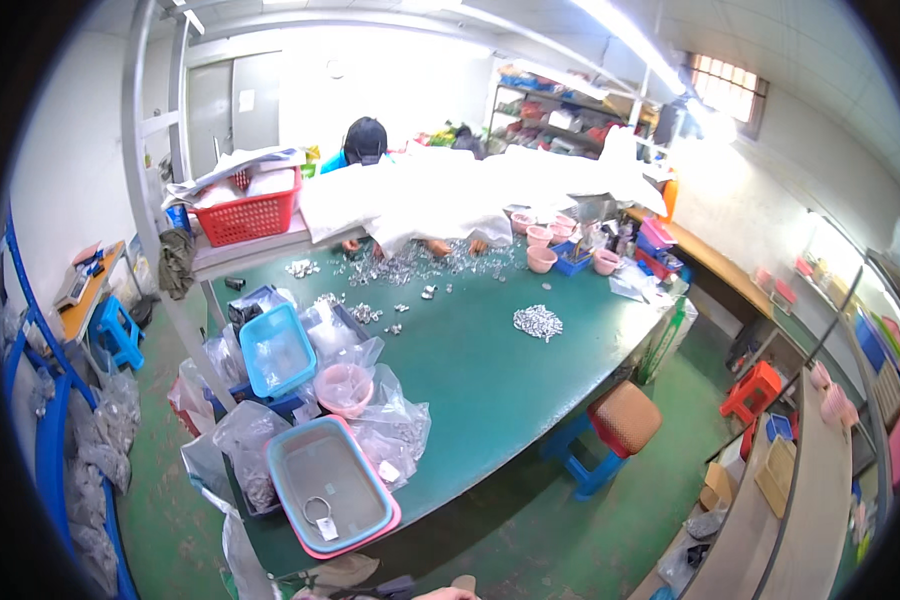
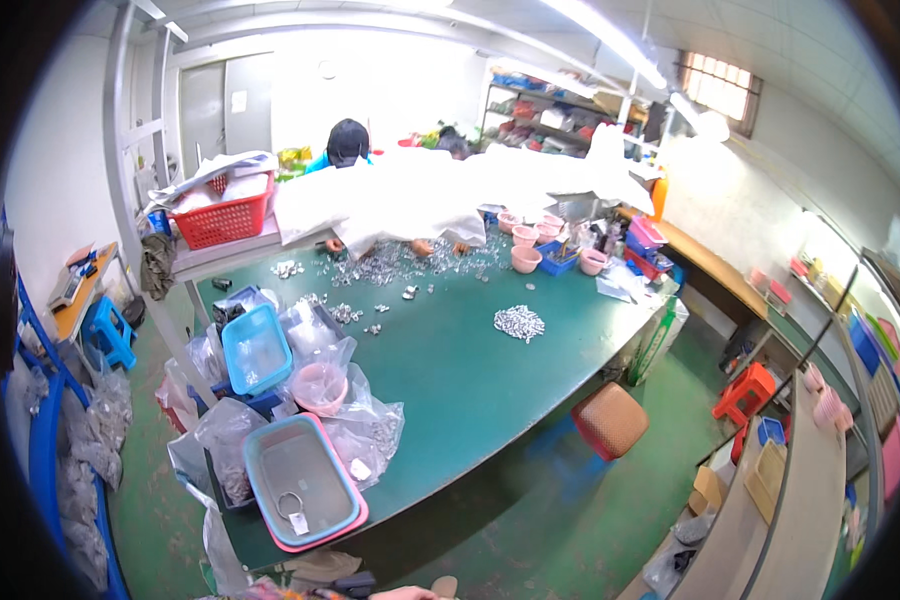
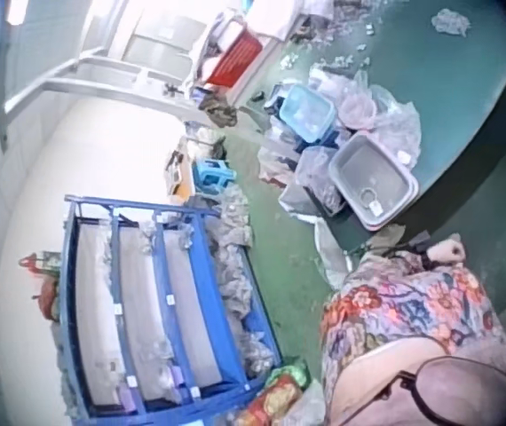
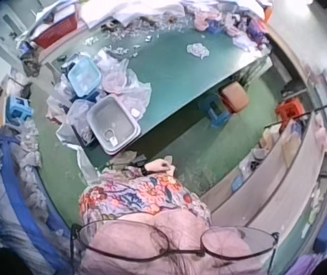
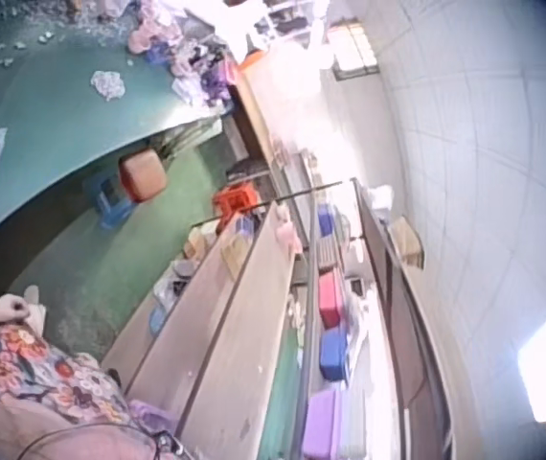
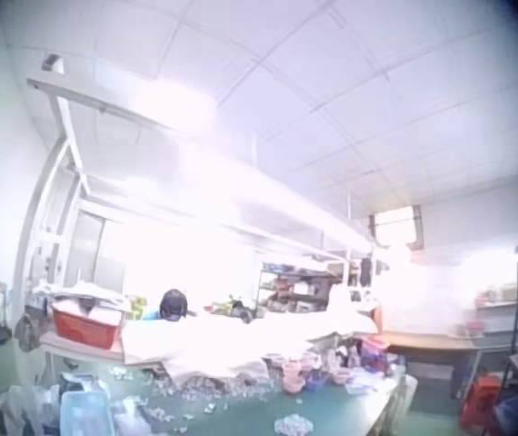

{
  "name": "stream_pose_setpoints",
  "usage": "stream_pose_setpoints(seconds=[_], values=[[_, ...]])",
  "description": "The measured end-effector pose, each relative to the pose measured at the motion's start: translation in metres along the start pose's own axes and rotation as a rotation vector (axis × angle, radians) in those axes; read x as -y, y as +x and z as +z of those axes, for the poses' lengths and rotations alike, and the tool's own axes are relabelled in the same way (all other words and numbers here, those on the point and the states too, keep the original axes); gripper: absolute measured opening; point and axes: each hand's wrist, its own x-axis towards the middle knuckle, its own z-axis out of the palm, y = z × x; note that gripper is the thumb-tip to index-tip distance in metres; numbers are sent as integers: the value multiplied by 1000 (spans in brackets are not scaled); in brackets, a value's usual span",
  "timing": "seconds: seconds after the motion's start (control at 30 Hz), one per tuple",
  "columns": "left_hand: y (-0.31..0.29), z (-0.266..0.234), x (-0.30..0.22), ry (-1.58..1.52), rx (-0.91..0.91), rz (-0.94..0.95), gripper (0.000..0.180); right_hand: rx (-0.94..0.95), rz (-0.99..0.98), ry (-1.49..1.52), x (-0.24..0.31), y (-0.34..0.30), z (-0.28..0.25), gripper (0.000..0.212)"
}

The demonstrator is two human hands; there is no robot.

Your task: Sorting small metal components on a workbench and putting on orange finger cots to handle parts.

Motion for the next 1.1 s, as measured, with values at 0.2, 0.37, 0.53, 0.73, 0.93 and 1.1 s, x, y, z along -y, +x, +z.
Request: stream_pose_setpoints(seconds=[0.2, 0.37, 0.53, 0.73, 0.93, 1.1], values=[[130, -27, -85, -144, 422, 148, 19, 231, -76, -192, 202, 3, -42, 19], [180, -90, -160, 66, 246, 35, 23, 267, -60, -48, 298, 22, -85, 18], [229, -119, -177, 243, 218, -205, 25, 261, -38, 98, 370, 67, -154, 29], [260, -67, -86, 622, 336, -481, 30, 426, -34, -110, 472, 182, -255, 32], [342, -50, -175, 534, 189, -555, 27, 606, -23, -460, 598, 302, -308, 35], [419, -64, -221, 633, -75, -582, 18, 745, -24, -819, 688, 390, -297, 37]])
